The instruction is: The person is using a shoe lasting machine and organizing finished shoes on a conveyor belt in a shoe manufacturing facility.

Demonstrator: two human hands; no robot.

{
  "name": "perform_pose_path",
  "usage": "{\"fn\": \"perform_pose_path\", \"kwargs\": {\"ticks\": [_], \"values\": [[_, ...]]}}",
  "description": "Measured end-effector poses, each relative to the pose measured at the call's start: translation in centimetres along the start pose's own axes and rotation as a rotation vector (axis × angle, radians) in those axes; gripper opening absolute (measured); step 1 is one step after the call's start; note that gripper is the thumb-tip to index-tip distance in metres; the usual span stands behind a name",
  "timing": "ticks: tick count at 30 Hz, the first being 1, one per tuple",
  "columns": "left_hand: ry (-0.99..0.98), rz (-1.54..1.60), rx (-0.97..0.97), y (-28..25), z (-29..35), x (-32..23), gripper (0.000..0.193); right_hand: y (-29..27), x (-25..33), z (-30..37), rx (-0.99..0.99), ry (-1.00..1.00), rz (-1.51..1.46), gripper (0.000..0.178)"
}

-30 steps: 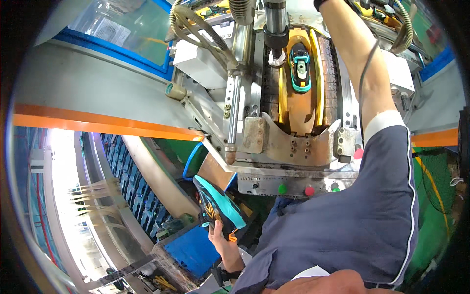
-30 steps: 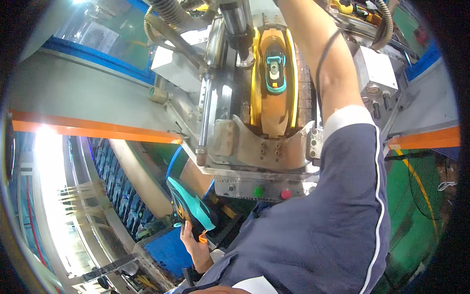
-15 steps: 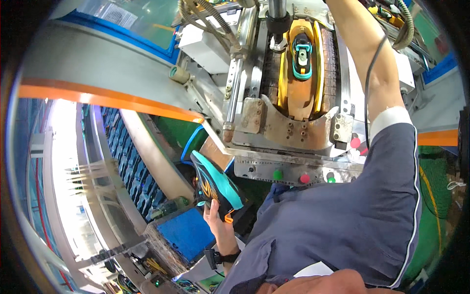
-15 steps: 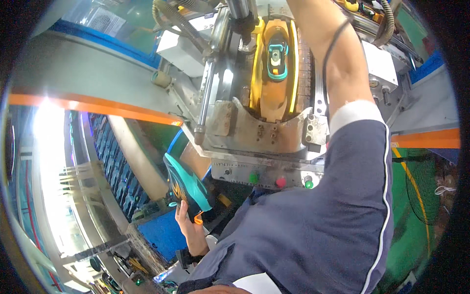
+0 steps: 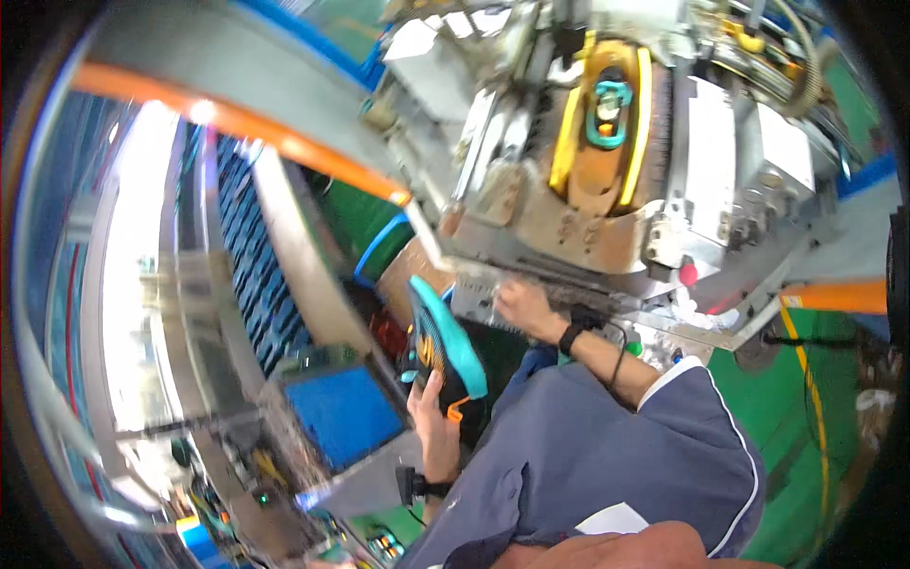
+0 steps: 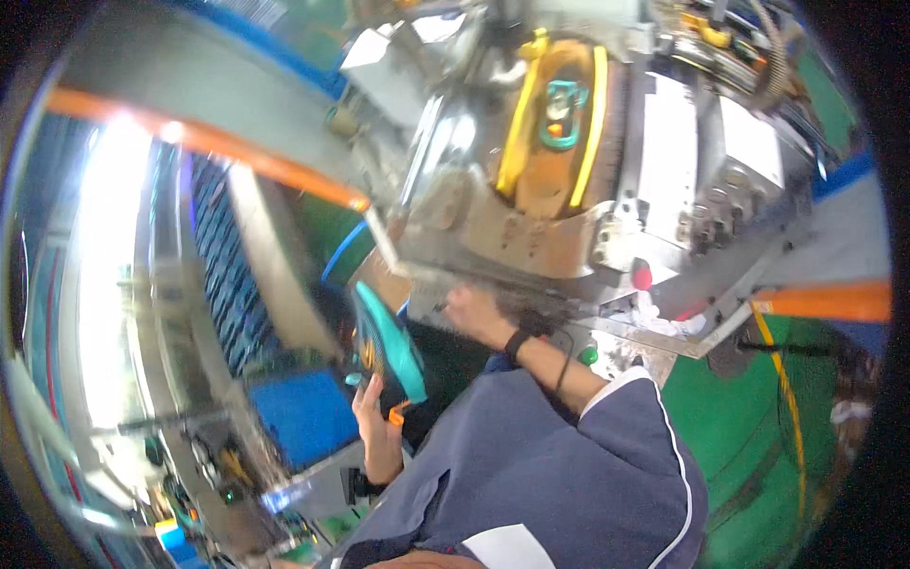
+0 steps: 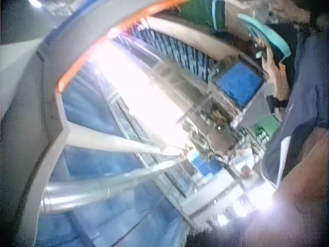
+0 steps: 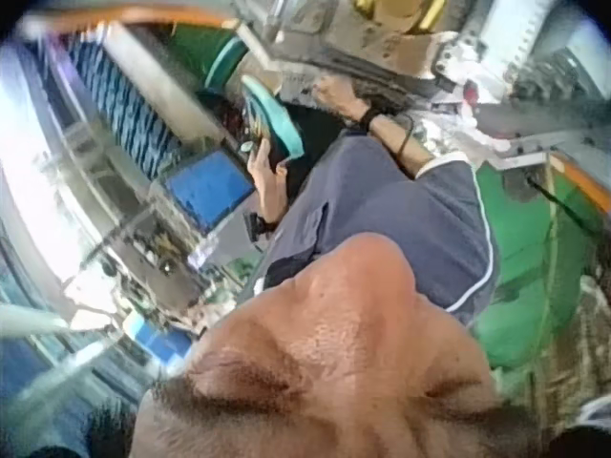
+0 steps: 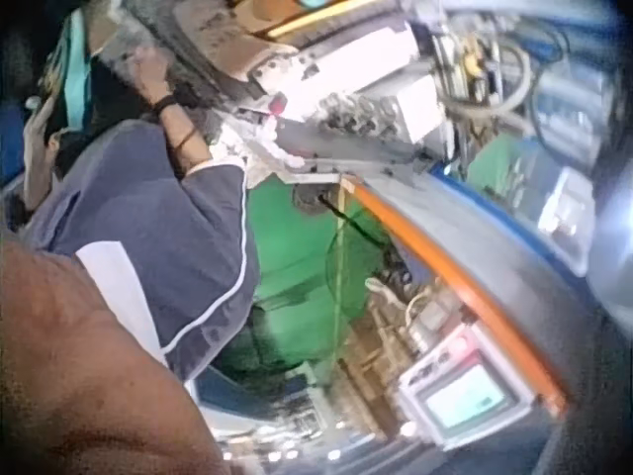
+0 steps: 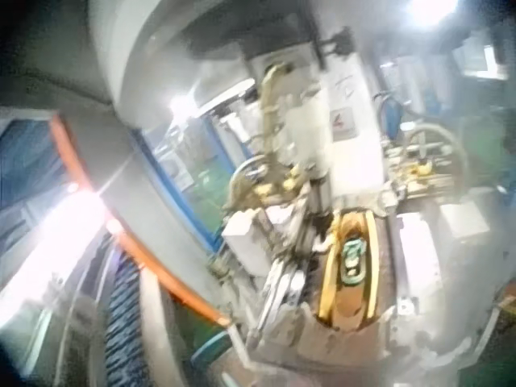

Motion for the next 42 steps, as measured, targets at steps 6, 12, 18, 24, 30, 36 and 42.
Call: {"fn": "perform_pose_path", "kwargs": {"ticks": [6, 12, 18, 24, 30, 36, 42], "values": [[0.005, 0.063, 0.063, 0.3, 2.1, -1.3, 0.036, 3.6, -3.3, -0.7, 0.016, -0.161, 0.103, 0.016], [0.0, 0.294, -0.116, -6.2, 3.6, -0.2, 0.039, 4.9, -1.4, -1.2, 0.086, -0.288, 0.165, 0.016], [-0.024, 0.29, -0.37, -17.5, 5.8, 5.9, 0.029, 4.7, -2.4, -1.3, 0.18, -0.259, 0.095, 0.013], [-0.052, 0.588, -0.825, -32.2, 10.9, 10.4, 0.028, 6.7, -3.5, -3.8, 0.297, -0.109, 0.268, 0.021], [-0.068, 0.531, -1.251, -51.4, 14.3, 18.1, 0.031, 6.9, 6.5, -8.9, 0.131, -0.112, 0.034, 0.024], [0.232, 0.327, -1.56, -67.7, 16.1, 21.5, 0.036, 9.3, 46.9, -7.4, 0.198, -0.703, -0.41, 0.014], [-0.139, -0.28, -1.498, -73.5, 13.2, 26.3, 0.066, 15.9, 78.7, 5.1, 0.312, -1.178, -0.499, 0.016]]}}
Point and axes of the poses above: each hand's wrist, its own z-axis away from the middle knuckle, its own y-axis out of the palm, x = y × z, the point moved 8 cm from there along -z, towards the middle knuckle, and after that the axes turned 8 degrees about y, right-handed, at the moved point
